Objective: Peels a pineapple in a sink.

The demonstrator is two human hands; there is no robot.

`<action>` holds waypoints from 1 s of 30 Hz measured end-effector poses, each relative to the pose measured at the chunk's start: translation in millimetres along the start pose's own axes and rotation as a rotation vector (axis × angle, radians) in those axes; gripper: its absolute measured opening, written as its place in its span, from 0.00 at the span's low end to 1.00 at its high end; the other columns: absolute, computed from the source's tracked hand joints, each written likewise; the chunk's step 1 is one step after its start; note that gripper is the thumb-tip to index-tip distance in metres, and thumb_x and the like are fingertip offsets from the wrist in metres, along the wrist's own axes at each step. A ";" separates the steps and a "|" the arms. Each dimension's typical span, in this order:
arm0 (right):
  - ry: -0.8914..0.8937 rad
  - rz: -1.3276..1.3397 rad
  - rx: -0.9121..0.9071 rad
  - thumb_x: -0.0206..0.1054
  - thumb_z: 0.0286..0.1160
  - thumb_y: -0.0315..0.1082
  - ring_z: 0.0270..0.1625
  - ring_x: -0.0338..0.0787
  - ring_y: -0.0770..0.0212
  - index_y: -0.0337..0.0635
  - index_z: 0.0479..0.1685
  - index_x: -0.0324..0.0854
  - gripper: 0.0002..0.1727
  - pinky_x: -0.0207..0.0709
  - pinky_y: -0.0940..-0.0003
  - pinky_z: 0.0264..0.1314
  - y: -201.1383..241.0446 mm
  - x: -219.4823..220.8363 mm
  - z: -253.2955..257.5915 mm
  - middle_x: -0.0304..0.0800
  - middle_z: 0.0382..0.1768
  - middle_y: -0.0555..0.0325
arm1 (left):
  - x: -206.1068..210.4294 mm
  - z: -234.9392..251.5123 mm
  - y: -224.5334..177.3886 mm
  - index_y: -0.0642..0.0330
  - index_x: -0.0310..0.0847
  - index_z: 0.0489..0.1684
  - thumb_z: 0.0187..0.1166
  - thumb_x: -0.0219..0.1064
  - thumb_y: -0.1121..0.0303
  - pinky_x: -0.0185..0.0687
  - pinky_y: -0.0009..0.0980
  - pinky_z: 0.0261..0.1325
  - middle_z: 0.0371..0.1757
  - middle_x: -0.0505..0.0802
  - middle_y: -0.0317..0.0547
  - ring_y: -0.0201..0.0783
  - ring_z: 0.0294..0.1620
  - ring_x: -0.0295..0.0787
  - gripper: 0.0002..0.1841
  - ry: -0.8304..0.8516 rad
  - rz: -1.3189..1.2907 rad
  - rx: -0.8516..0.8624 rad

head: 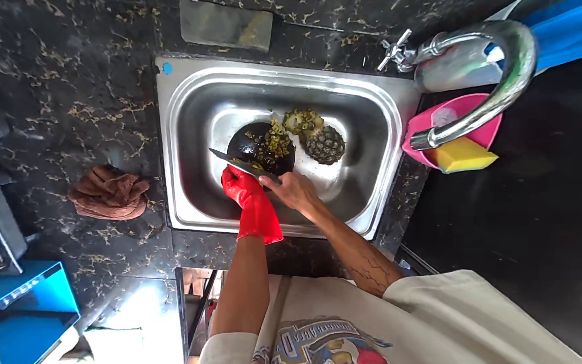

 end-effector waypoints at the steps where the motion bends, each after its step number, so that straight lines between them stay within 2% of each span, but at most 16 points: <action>1: -0.005 0.018 0.016 0.45 0.72 0.82 0.35 0.90 0.43 0.40 0.22 0.83 0.49 0.78 0.39 0.35 -5.3 -0.3 -2.6 0.86 0.24 0.46 | 2.9 -0.1 -0.2 0.69 0.84 0.58 0.88 0.56 0.73 0.79 0.38 0.64 0.55 0.91 0.57 0.40 0.56 0.88 0.13 -0.019 0.000 0.009; 3: -0.007 0.036 0.042 0.46 0.71 0.82 0.30 0.88 0.44 0.41 0.20 0.81 0.49 0.77 0.41 0.29 -20.1 3.0 -4.9 0.83 0.21 0.46 | 5.2 0.8 1.7 0.68 0.85 0.59 0.91 0.55 0.69 0.78 0.36 0.65 0.55 0.92 0.55 0.38 0.56 0.88 0.14 -0.034 0.024 0.012; 4: 0.023 0.045 0.047 0.45 0.71 0.83 0.31 0.88 0.44 0.40 0.20 0.81 0.49 0.77 0.41 0.30 -22.8 2.3 -1.2 0.83 0.22 0.47 | 6.9 3.0 2.9 0.67 0.85 0.58 0.91 0.54 0.68 0.78 0.35 0.63 0.53 0.92 0.54 0.37 0.54 0.88 0.15 -0.040 0.031 0.018; 8: 0.106 0.059 0.012 0.43 0.72 0.83 0.40 0.90 0.42 0.39 0.27 0.85 0.51 0.79 0.37 0.41 -10.9 -1.2 21.3 0.88 0.29 0.45 | 16.9 20.8 29.4 0.63 0.87 0.48 0.90 0.59 0.64 0.83 0.33 0.54 0.42 0.93 0.48 0.33 0.44 0.89 0.13 -0.096 -0.018 0.103; 11: 0.108 0.082 -0.003 0.42 0.72 0.83 0.36 0.89 0.43 0.39 0.23 0.83 0.51 0.79 0.39 0.37 -18.3 1.6 22.0 0.85 0.25 0.46 | 15.5 17.3 21.9 0.66 0.84 0.53 0.92 0.56 0.65 0.80 0.31 0.55 0.44 0.91 0.48 0.31 0.45 0.87 0.14 -0.040 -0.004 0.053; 13: 0.099 0.086 0.008 0.42 0.70 0.84 0.31 0.88 0.44 0.41 0.20 0.81 0.51 0.78 0.41 0.32 -31.3 4.0 19.3 0.83 0.22 0.47 | 20.3 26.6 37.8 0.64 0.87 0.50 0.90 0.58 0.64 0.83 0.31 0.55 0.42 0.92 0.47 0.31 0.45 0.88 0.13 -0.083 -0.005 0.140; 15: 0.138 0.090 0.012 0.42 0.71 0.84 0.34 0.89 0.43 0.40 0.21 0.82 0.51 0.78 0.39 0.36 -33.0 2.7 25.3 0.84 0.24 0.46 | 24.5 32.8 48.0 0.63 0.88 0.48 0.90 0.59 0.64 0.83 0.31 0.54 0.41 0.93 0.46 0.31 0.44 0.89 0.14 -0.125 -0.001 0.200; 18: 0.152 0.132 -0.013 0.41 0.71 0.84 0.36 0.89 0.44 0.40 0.24 0.83 0.51 0.79 0.38 0.38 -22.1 4.9 43.6 0.85 0.26 0.46 | 25.3 34.3 48.1 0.63 0.88 0.48 0.90 0.58 0.65 0.82 0.29 0.54 0.40 0.92 0.45 0.30 0.44 0.88 0.13 -0.123 -0.001 0.194; 24: 0.209 0.188 -0.025 0.40 0.76 0.80 0.33 0.87 0.44 0.38 0.20 0.82 0.51 0.77 0.39 0.37 -44.3 7.3 41.6 0.83 0.24 0.46 | 26.0 40.1 52.6 0.60 0.90 0.49 0.90 0.58 0.65 0.82 0.30 0.56 0.43 0.94 0.44 0.30 0.47 0.89 0.14 -0.120 0.033 0.202; 27: 0.253 0.204 -0.058 0.36 0.79 0.78 0.32 0.85 0.46 0.36 0.22 0.81 0.51 0.76 0.41 0.38 -33.9 9.2 56.1 0.82 0.24 0.46 | 24.5 37.2 49.2 0.58 0.90 0.49 0.90 0.57 0.63 0.82 0.33 0.59 0.44 0.94 0.43 0.32 0.49 0.89 0.14 -0.115 0.040 0.162; 30: 0.309 0.221 -0.043 0.34 0.77 0.80 0.26 0.81 0.50 0.37 0.23 0.80 0.52 0.75 0.46 0.34 -23.3 7.0 66.2 0.79 0.22 0.48 | 24.2 38.1 51.3 0.59 0.90 0.49 0.90 0.58 0.64 0.82 0.32 0.59 0.45 0.94 0.44 0.32 0.50 0.90 0.14 -0.117 0.010 0.173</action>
Point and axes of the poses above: each hand's wrist, its own z-axis towards the middle knuckle, its own x-axis out of the palm, y = z × x, the point moved 2 cm from there along z, towards the middle knuckle
